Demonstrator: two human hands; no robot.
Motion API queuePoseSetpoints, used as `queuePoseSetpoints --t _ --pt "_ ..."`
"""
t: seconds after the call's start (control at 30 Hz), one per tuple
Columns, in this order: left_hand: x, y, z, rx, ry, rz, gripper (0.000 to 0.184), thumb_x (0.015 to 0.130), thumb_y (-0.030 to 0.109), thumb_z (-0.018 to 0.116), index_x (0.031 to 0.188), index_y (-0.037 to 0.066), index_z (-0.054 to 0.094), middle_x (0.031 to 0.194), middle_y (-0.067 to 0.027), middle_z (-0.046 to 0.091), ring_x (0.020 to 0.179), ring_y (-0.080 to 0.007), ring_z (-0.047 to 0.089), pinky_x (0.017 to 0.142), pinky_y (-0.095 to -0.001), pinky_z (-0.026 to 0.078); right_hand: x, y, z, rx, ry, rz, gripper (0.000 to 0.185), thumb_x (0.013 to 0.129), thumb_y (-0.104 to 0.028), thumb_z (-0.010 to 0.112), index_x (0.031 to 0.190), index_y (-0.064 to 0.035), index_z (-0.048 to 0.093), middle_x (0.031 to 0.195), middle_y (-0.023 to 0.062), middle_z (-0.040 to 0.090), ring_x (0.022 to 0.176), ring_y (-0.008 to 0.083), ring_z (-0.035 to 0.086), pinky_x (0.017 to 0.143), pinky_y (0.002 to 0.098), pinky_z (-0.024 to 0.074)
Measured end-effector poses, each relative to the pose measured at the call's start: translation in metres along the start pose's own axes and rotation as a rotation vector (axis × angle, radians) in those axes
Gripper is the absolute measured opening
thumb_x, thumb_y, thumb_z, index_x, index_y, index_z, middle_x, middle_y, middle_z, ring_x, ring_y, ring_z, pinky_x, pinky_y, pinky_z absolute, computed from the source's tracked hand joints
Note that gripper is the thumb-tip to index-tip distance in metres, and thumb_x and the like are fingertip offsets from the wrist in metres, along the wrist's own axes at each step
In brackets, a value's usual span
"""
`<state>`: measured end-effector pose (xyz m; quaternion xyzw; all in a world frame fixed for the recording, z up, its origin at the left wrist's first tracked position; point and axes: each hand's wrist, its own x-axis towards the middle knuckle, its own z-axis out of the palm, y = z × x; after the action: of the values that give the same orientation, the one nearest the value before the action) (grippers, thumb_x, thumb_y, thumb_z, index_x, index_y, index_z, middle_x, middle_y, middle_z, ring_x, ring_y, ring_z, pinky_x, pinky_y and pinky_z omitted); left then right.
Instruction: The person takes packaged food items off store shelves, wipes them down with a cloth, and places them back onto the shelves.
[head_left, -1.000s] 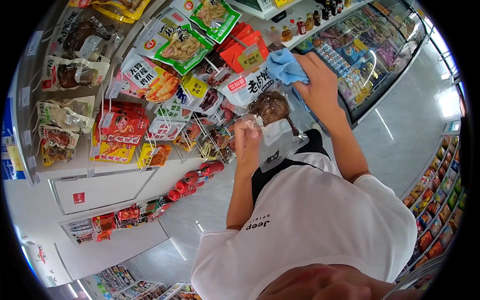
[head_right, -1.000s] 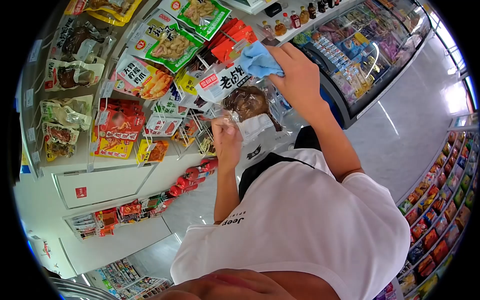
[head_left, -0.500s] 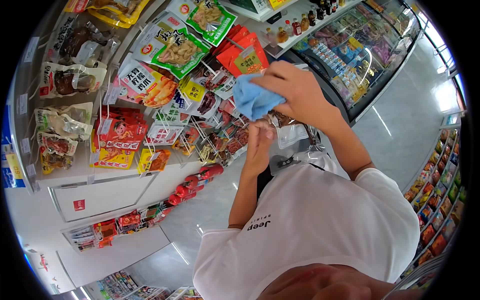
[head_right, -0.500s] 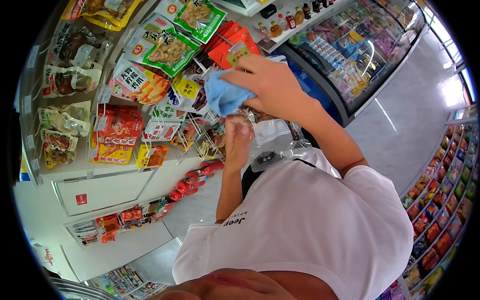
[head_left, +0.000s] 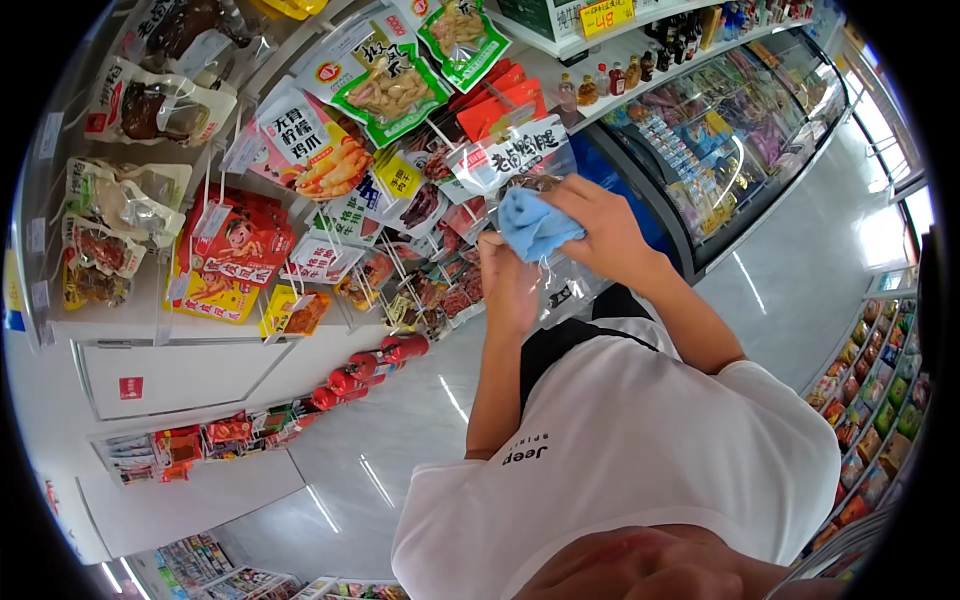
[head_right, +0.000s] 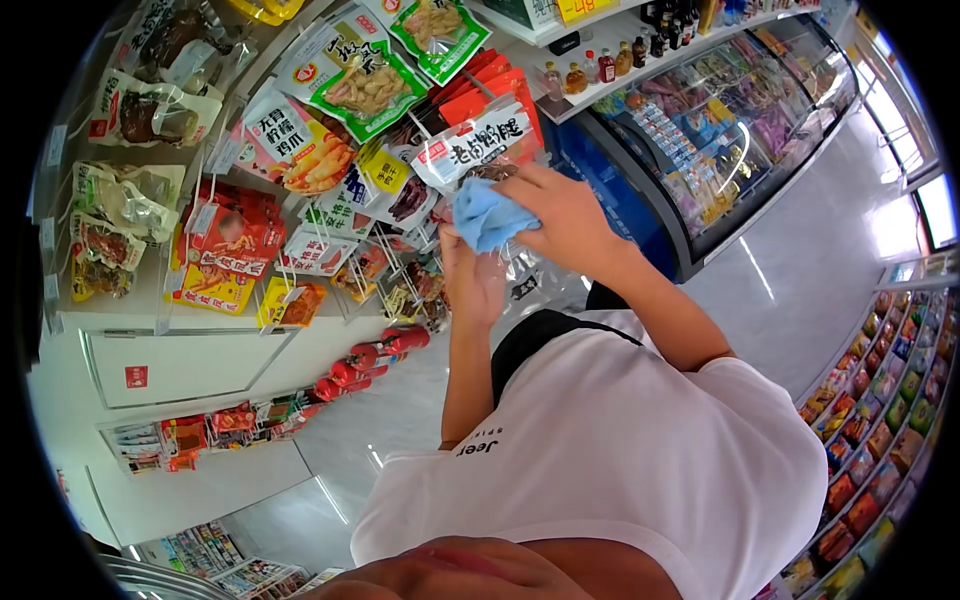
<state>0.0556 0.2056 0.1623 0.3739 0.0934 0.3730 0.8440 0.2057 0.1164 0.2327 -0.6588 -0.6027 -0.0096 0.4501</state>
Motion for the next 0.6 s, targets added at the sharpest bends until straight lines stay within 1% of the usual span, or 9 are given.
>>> queuePoseSetpoints --t 0.07,0.1,0.2,0.3,0.4,0.47,0.53,0.57,0.6 --pt "0.001 -0.001 -0.004 -0.057 -0.003 -0.034 0.009 0.103 0.016 0.053 0.106 0.012 0.045 0.117 -0.0050 0.058 0.112 -0.0185 0.056 0.097 -0.0402 0.047 -0.002 0.004 0.000 -0.041 -0.004 0.023 0.042 0.073 -0.017 0.075 0.113 -0.0148 0.066 0.095 0.0066 0.059 0.088 0.0290 0.064 0.068 0.0392 0.0530" --pt "0.002 -0.002 0.003 -0.057 0.060 -0.001 0.007 0.103 0.016 0.052 0.104 0.012 0.046 0.111 -0.0050 0.059 0.104 -0.0173 0.057 0.089 -0.0381 0.049 -0.003 0.005 -0.001 -0.065 -0.005 0.035 0.041 0.073 -0.017 0.075 0.113 -0.0148 0.066 0.095 0.0065 0.059 0.088 0.0289 0.064 0.068 0.0392 0.0531" --pt "0.002 0.006 0.020 -0.102 0.163 0.016 0.009 0.103 0.015 0.053 0.103 0.013 0.045 0.096 0.0006 0.054 0.088 -0.0101 0.053 0.074 -0.0280 0.045 -0.011 0.005 0.006 -0.079 0.009 -0.003 0.039 0.073 -0.016 0.074 0.111 -0.0145 0.067 0.094 0.0067 0.059 0.085 0.0294 0.064 0.068 0.0394 0.0529" --pt "0.003 0.006 0.010 -0.120 0.179 0.059 0.009 0.103 0.014 0.054 0.103 0.013 0.045 0.087 0.0020 0.049 0.077 -0.0085 0.048 0.066 -0.0262 0.042 -0.013 0.014 0.005 -0.133 -0.017 0.036 0.037 0.073 -0.017 0.075 0.108 -0.0138 0.066 0.092 0.0075 0.059 0.085 0.0307 0.063 0.068 0.0397 0.0526" --pt "0.004 0.010 0.010 -0.123 0.201 0.093 0.008 0.102 0.013 0.053 0.103 0.013 0.045 0.082 0.0029 0.045 0.070 -0.0074 0.043 0.060 -0.0248 0.038 -0.016 0.014 0.005 -0.102 -0.007 0.083 0.035 0.074 -0.017 0.075 0.107 -0.0125 0.066 0.092 0.0087 0.059 0.084 0.0321 0.063 0.068 0.0405 0.0519" --pt "0.006 0.008 0.012 -0.119 0.180 0.074 0.008 0.102 0.012 0.053 0.102 0.013 0.045 0.082 0.0031 0.045 0.070 -0.0071 0.042 0.060 -0.0245 0.038 -0.016 0.013 0.006 -0.032 0.040 0.088 0.035 0.074 -0.017 0.075 0.107 -0.0119 0.066 0.092 0.0094 0.060 0.084 0.0331 0.062 0.068 0.0409 0.0517" --pt "0.007 0.005 0.015 -0.098 0.145 0.050 0.009 0.102 0.012 0.054 0.103 0.013 0.045 0.084 0.0031 0.046 0.071 -0.0072 0.043 0.060 -0.0243 0.038 -0.014 0.012 0.011 0.063 0.121 0.074 0.037 0.074 -0.017 0.075 0.109 -0.0117 0.066 0.092 0.0100 0.060 0.084 0.0341 0.062 0.069 0.0411 0.0518" --pt "0.006 0.003 0.018 -0.082 0.121 0.038 0.010 0.101 0.012 0.055 0.103 0.014 0.045 0.086 0.0030 0.047 0.073 -0.0073 0.044 0.060 -0.0243 0.039 -0.010 0.009 0.011 0.060 0.149 0.060 0.037 0.074 -0.017 0.075 0.110 -0.0119 0.066 0.092 0.0096 0.060 0.084 0.0336 0.063 0.069 0.0405 0.0520" --pt "0.007 0.001 0.020 -0.075 0.106 0.027 0.010 0.102 0.014 0.054 0.106 0.014 0.045 0.092 0.0021 0.048 0.079 -0.0091 0.046 0.065 -0.0266 0.040 -0.004 0.003 0.010 0.056 0.178 0.046 0.038 0.074 -0.017 0.075 0.111 -0.0121 0.067 0.093 0.0092 0.061 0.084 0.0331 0.063 0.069 0.0399 0.0521"
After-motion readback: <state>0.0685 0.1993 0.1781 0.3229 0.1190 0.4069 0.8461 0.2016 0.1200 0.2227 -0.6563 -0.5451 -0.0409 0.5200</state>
